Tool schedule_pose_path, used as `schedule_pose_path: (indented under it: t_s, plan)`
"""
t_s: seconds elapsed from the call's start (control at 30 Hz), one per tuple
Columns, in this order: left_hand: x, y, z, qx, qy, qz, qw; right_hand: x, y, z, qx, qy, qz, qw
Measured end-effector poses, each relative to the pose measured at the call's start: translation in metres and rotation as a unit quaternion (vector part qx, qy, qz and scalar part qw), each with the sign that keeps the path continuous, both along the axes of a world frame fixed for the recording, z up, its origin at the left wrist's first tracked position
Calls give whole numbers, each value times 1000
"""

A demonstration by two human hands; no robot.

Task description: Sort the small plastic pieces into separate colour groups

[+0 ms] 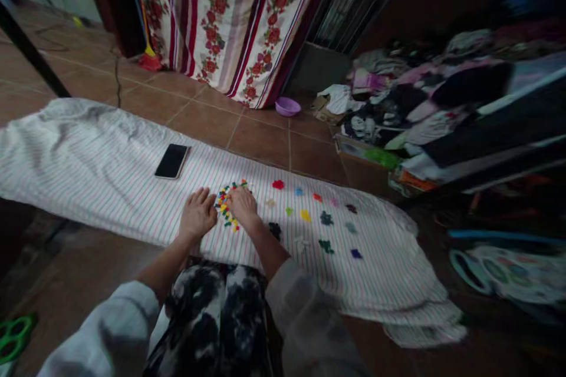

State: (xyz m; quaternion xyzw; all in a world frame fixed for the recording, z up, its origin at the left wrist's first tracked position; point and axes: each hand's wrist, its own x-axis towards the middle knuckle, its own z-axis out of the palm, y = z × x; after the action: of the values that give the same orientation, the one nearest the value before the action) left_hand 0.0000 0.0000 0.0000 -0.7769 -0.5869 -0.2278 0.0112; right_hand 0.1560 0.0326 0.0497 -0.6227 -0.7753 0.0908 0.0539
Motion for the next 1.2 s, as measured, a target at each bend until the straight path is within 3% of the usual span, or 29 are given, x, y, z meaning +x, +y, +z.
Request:
schedule_pose_path:
  t_s: [0.47,0.77,0.97,1.2]
  plan:
    - [1,1,-1,2,-7,8,1000,19,-6,-25,30,205,-78,975]
    - [1,1,1,1,0,9,1000,37,-19,-38,43,264,-58,962]
    - [-1,1,-1,16,8,2,1000,67,-28,-41,92,263,-56,959]
    - [-3,0,-2,30,25,-5,999,129,-43,-39,140,312,-85,936]
